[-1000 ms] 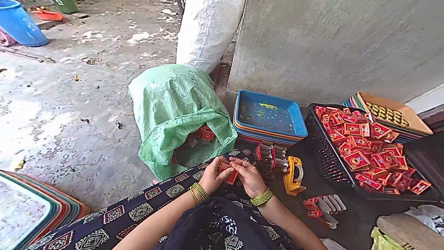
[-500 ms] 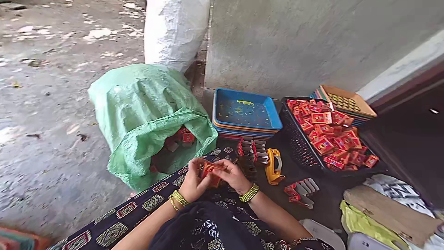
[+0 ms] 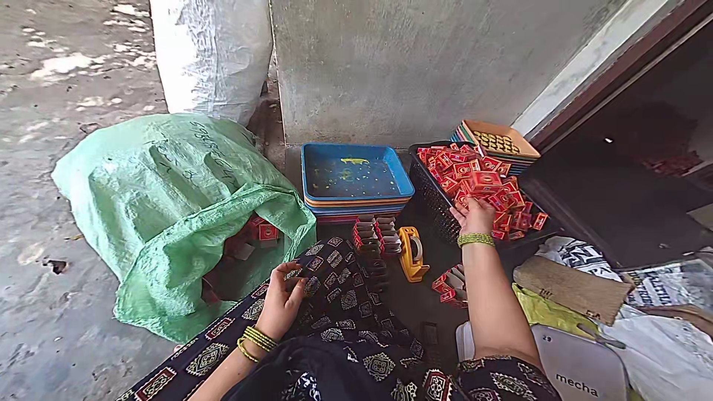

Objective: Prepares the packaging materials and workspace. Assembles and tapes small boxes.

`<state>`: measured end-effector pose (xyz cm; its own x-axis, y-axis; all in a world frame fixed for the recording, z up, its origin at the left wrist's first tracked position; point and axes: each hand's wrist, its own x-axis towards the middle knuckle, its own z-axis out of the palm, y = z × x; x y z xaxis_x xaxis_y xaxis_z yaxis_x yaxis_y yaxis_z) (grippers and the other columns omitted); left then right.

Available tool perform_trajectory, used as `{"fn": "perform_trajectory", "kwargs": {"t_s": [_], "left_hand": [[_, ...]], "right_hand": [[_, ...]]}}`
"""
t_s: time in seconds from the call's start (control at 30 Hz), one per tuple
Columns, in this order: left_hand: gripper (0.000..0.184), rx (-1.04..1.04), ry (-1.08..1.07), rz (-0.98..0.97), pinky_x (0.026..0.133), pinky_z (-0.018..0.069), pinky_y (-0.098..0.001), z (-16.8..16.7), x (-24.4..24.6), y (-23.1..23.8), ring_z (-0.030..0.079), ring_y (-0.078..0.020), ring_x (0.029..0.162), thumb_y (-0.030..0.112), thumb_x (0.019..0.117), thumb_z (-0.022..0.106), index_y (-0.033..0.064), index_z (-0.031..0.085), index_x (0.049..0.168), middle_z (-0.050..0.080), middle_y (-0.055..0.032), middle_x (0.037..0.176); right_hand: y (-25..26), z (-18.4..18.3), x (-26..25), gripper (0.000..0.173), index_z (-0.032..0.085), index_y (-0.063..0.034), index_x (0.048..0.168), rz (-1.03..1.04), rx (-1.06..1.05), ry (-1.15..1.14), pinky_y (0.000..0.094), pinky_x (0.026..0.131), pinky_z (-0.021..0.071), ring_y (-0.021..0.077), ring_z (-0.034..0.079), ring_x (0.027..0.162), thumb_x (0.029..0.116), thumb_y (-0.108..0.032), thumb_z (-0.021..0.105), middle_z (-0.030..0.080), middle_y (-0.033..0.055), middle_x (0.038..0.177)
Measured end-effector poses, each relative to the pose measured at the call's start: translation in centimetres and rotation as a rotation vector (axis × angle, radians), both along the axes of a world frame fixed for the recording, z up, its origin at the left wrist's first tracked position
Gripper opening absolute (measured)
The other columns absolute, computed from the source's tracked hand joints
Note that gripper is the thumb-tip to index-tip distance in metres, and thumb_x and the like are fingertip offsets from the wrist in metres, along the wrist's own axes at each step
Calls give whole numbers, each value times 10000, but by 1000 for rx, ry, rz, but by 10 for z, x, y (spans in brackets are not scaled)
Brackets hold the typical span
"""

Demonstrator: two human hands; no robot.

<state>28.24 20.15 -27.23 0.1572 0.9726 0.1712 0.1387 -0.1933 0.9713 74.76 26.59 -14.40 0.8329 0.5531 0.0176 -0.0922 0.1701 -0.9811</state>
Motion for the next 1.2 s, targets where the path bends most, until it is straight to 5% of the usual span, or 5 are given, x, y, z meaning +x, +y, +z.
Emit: {"fn": "perform_trajectory", "kwargs": {"t_s": [0.3, 0.47, 0.73, 1.0, 1.2], "left_hand": [[487, -26, 22, -18, 726, 653, -369, -1, -4, -1, 722, -184, 928, 165, 984, 577, -11, 404, 1404, 583, -135, 1333], [483, -56, 13, -16, 741, 656, -378, 3, -5, 1, 726, -195, 932, 164, 990, 578, -15, 403, 1403, 586, -141, 1336], [457, -50, 17, -23, 729, 655, -376, 1, -5, 2, 725, -186, 916, 158, 987, 582, -8, 426, 1384, 592, -138, 1324], [355, -12, 67, -55, 737, 651, -365, 2, -6, 2, 722, -167, 874, 148, 994, 589, 15, 509, 1314, 626, -121, 1270], [386, 112, 104, -191, 848, 628, -357, 4, 0, -2, 704, -166, 1022, 268, 1011, 627, 9, 563, 1290, 657, -107, 1246]], "right_hand": [[-14, -109, -63, 395, 579, 17, 1312, 430, -671, -274, 400, 766, 615, 239, 720, 858, 960, -127, 689, 697, 184, 1116], [-25, -162, -91, 362, 730, -73, 1178, 944, -915, -889, 482, 1051, 504, 265, 662, 1161, 900, -303, 761, 710, 142, 1205], [-35, -167, -95, 286, 774, -123, 1106, 1097, -1064, -1278, 492, 1116, 417, 335, 554, 1260, 866, -275, 740, 638, 174, 1262], [-47, -132, -84, 200, 775, -109, 1014, 1003, -748, -1233, 426, 1091, 452, 245, 610, 1197, 929, -275, 701, 693, 101, 1190], [-58, -51, -135, 204, 734, -92, 1049, 1021, -188, -1007, 267, 806, 563, 47, 674, 843, 1005, -276, 656, 731, 7, 915]]}}
